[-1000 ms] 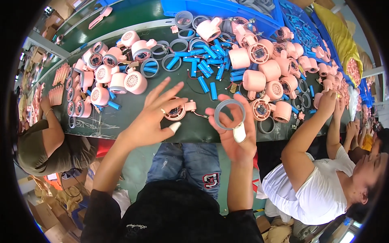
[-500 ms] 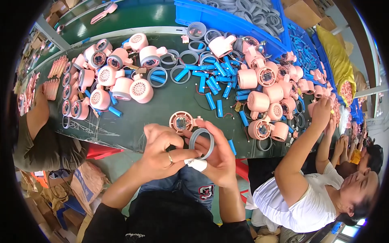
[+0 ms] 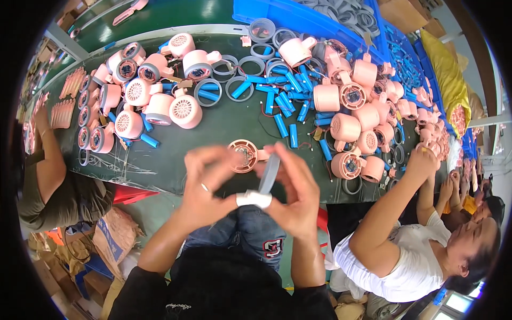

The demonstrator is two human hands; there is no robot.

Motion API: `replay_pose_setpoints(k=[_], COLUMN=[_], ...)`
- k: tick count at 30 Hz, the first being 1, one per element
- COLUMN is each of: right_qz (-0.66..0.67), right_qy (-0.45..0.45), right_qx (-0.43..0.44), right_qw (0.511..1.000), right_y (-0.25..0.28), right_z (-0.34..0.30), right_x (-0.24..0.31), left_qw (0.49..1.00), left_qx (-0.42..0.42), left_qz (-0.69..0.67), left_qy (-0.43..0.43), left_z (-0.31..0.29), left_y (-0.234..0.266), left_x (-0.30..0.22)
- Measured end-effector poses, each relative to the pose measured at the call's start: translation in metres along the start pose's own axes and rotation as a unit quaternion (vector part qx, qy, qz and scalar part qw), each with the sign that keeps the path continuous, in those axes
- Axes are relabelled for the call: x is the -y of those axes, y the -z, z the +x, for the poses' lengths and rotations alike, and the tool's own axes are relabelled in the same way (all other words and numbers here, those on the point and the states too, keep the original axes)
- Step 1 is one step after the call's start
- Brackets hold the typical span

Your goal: The person assembles portable fan parts by fitting rubber rings around the pink fan housings by hand and grouping the assembled pieces on the workbench.

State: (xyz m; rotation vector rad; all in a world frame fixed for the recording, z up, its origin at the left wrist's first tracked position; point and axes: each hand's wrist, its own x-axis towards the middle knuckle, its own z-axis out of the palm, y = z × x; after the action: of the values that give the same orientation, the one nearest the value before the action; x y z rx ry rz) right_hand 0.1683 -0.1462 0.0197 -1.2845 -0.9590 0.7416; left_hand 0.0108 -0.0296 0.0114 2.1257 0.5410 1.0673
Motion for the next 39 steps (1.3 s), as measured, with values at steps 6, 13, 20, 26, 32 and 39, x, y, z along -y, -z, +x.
replay_pose_setpoints(k=[6, 13, 20, 26, 32, 39], right_qz=[-0.298, -0.311, -0.315, -0.321, -0.347, -0.414], right_qy=[0.047, 0.016, -0.002, -0.009, 0.0, 0.05], right_qx=[0.04, 0.084, 0.094, 0.105, 0.12, 0.146], right_qw=[0.952, 0.946, 0.944, 0.941, 0.93, 0.897], right_y=[-0.002, -0.002, 0.001, 0.0, -0.006, -0.02], right_z=[0.032, 0.035, 0.037, 0.04, 0.044, 0.049], right_x=[0.004, 0.009, 0.011, 0.016, 0.022, 0.014], left_qw=[0.982, 0.979, 0.975, 0.975, 0.978, 0.968], left_qx=[0.109, 0.118, 0.117, 0.113, 0.106, 0.149], left_qz=[0.031, 0.037, 0.044, 0.043, 0.038, 0.108], left_qy=[0.151, 0.165, 0.182, 0.184, 0.176, 0.17], left_z=[-0.001, 0.001, 0.0, 0.001, 0.0, 0.001], left_y=[-0.011, -0.011, -0.013, -0.014, -0.012, -0.003], left_x=[0.03, 0.028, 0.029, 0.027, 0.028, 0.026])
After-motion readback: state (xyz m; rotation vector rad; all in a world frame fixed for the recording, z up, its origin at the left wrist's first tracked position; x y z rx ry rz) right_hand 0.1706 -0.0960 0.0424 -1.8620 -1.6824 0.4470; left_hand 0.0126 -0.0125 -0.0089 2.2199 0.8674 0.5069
